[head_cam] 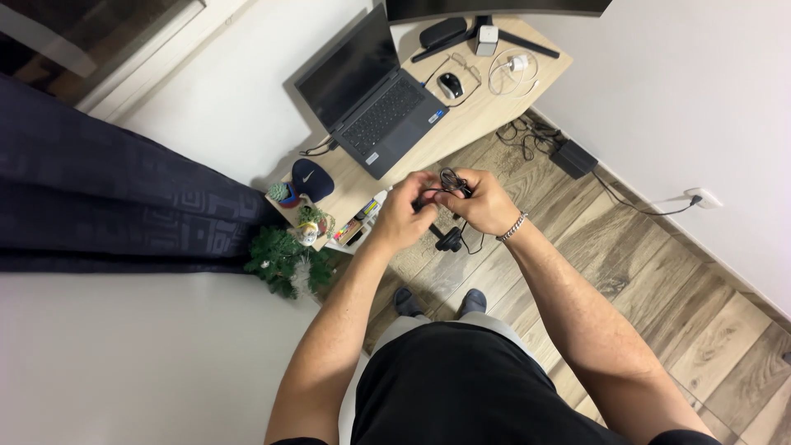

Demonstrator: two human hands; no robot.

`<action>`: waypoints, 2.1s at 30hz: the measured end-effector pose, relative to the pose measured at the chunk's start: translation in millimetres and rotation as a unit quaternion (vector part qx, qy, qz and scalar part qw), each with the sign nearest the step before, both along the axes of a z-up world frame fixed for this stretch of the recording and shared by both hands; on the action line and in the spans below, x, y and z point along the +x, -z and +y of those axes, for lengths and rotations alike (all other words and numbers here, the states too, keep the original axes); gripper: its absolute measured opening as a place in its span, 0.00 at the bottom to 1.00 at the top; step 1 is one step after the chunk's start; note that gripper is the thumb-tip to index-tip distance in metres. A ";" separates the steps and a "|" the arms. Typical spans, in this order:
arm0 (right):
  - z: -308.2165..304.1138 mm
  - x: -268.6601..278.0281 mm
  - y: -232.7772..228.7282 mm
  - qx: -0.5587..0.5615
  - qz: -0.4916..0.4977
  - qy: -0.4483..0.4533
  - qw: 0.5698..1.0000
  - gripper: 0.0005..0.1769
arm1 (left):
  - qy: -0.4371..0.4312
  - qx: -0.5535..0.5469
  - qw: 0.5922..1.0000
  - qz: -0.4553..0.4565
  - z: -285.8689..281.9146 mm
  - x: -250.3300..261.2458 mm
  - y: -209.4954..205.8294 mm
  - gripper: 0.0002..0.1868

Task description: The person picks up a headset from a wooden desk, untangles the attached cable with both hands, and carries it through a hallway. After placing the headset on top of a laptop in another room, the person returns to the desk and picks up a small rectangular battery.

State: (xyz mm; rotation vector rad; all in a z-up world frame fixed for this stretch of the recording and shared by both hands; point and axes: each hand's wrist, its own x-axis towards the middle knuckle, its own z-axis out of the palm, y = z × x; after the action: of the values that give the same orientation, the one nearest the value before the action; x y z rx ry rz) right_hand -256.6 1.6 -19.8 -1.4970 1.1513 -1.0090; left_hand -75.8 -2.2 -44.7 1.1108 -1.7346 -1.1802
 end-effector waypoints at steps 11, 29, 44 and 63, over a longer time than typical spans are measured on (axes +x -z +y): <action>10.2 -75.6 -3.9 0.030 0.098 0.068 0.992 0.18 | -0.014 0.057 0.997 -0.045 -1.1 -35.5 0.3 0.10; 38.9 -166.0 49.1 0.066 -0.032 0.198 0.978 0.11 | 0.054 0.153 0.982 0.098 24.8 -89.6 -55.1 0.14; 22.4 -150.7 82.3 0.037 -0.096 -0.020 0.994 0.11 | -0.017 0.173 0.932 0.318 -1.6 -88.1 -28.8 0.16; 32.0 -131.9 -3.3 0.092 0.073 0.032 0.993 0.04 | -0.052 0.276 0.922 0.266 -30.0 -76.6 -24.0 0.24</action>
State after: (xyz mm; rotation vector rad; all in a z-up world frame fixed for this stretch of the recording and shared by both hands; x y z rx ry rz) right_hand -388.6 33.6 -16.5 -1.4126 1.3656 -0.8218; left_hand -152.4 -32.2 -20.7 1.0380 -0.9369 -1.7668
